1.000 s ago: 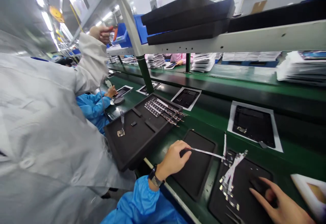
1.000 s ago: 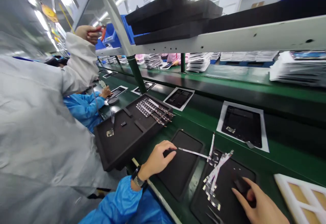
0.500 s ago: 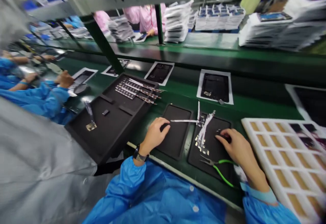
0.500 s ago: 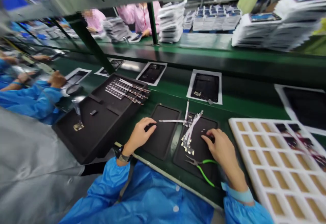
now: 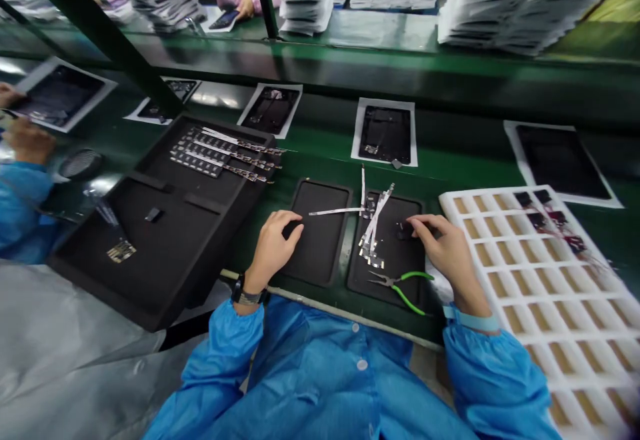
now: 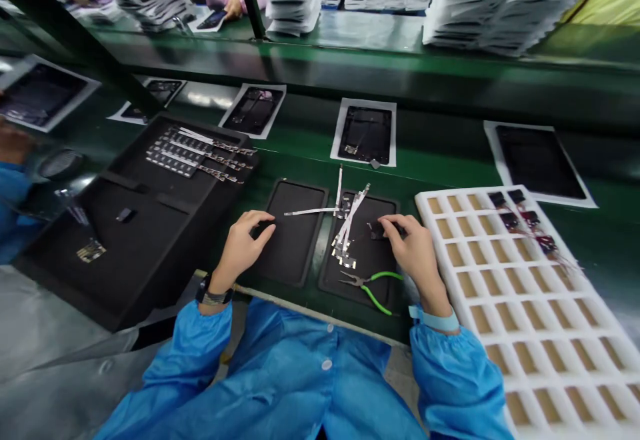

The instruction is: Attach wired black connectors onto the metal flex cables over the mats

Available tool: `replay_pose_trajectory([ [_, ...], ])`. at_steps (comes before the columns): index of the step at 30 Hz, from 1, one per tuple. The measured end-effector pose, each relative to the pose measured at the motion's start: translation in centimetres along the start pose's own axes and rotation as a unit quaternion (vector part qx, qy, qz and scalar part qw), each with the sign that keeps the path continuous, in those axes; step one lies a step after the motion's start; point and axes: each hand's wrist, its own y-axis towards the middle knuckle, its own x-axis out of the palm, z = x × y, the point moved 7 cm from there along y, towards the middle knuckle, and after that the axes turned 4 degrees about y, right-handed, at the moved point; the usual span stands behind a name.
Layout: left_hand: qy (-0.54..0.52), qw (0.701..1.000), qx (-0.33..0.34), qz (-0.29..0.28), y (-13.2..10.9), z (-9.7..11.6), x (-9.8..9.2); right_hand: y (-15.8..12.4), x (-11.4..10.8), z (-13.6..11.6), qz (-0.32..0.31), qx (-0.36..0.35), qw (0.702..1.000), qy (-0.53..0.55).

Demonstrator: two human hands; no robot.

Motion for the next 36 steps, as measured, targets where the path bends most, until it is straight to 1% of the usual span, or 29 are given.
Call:
replay_pose_trajectory([
  [3, -0.005, 0.999, 0.036, -0.034, 0.7, 3.1, 1.4, -0.1, 0.3, -0.7, -0.026, 0.03, 0.998, 0.047],
  [6, 0.023, 0.992, 0.093, -0.088, 2.1, 6.9, 3.6, -0.1, 1.2, -1.5, -0.06, 0.037, 0.994, 0.079],
  [8, 0.056, 0.983, 0.133, -0.118, 3.5, 9.0, 5.3, 0.0, 1.8, -1.7, -0.083, 0.044, 0.988, 0.124],
  [11, 0.094, 0.972, 0.166, -0.141, 6.5, 10.7, 7.5, -0.1, 1.8, -1.7, -0.095, 0.054, 0.975, 0.194],
  [13, 0.111, 0.969, 0.169, -0.145, 8.8, 10.9, 8.5, -0.2, 1.3, -1.5, -0.09, 0.05, 0.973, 0.207],
  [14, 0.119, 0.969, 0.165, -0.141, 9.9, 10.9, 8.5, -0.2, 1.0, -1.4, -0.086, 0.047, 0.975, 0.2],
  [15, 0.126, 0.97, 0.158, -0.132, 10.8, 10.7, 8.3, -0.4, 0.7, -1.3, -0.085, 0.045, 0.978, 0.185],
  [17, 0.126, 0.976, 0.144, -0.107, 12.3, 10.1, 6.8, -0.6, 0.3, -0.8, -0.087, 0.048, 0.984, 0.148],
  [19, 0.107, 0.981, 0.135, -0.084, 13.1, 9.5, 4.3, -0.9, 0.4, -0.4, -0.103, 0.055, 0.985, 0.126],
  [22, 0.072, 0.987, 0.12, -0.081, 13.5, 8.3, 0.8, -1.1, 0.9, -0.5, -0.132, 0.05, 0.981, 0.136],
  [23, 0.069, 0.988, 0.114, -0.084, 13.7, 8.0, 0.1, -1.2, 1.0, -0.7, -0.136, 0.046, 0.979, 0.143],
  [24, 0.072, 0.987, 0.109, -0.089, 13.8, 7.7, -0.1, -1.2, 1.0, -0.9, -0.136, 0.042, 0.979, 0.149],
  [25, 0.082, 0.986, 0.11, -0.095, 14.0, 7.6, 0.1, -1.2, 1.0, -1.2, -0.133, 0.039, 0.978, 0.154],
  [26, 0.095, 0.983, 0.117, -0.105, 14.1, 7.7, 0.8, -1.1, 0.9, -1.5, -0.131, 0.037, 0.978, 0.159],
  [27, 0.108, 0.978, 0.131, -0.12, 14.2, 8.0, 2.0, -1.1, 0.8, -1.7, -0.13, 0.036, 0.977, 0.165],
  [31, 0.144, 0.945, 0.212, -0.204, 13.8, 10.6, 8.8, -1.1, 0.8, -1.7, -0.125, 0.044, 0.972, 0.195],
  [33, 0.168, 0.926, 0.239, -0.24, 13.1, 11.9, 11.4, -1.1, 0.7, -1.1, -0.111, 0.057, 0.97, 0.211],
  [34, 0.178, 0.918, 0.249, -0.253, 12.7, 12.5, 12.2, -1.1, 0.6, -0.7, -0.1, 0.063, 0.969, 0.218],
  [35, 0.185, 0.912, 0.256, -0.263, 12.2, 13.0, 12.6, -1.1, 0.5, -0.4, -0.088, 0.069, 0.968, 0.224],
  [36, 0.188, 0.909, 0.261, -0.266, 11.7, 13.4, 12.6, -1.0, 0.3, -0.2, -0.075, 0.072, 0.968, 0.229],
])
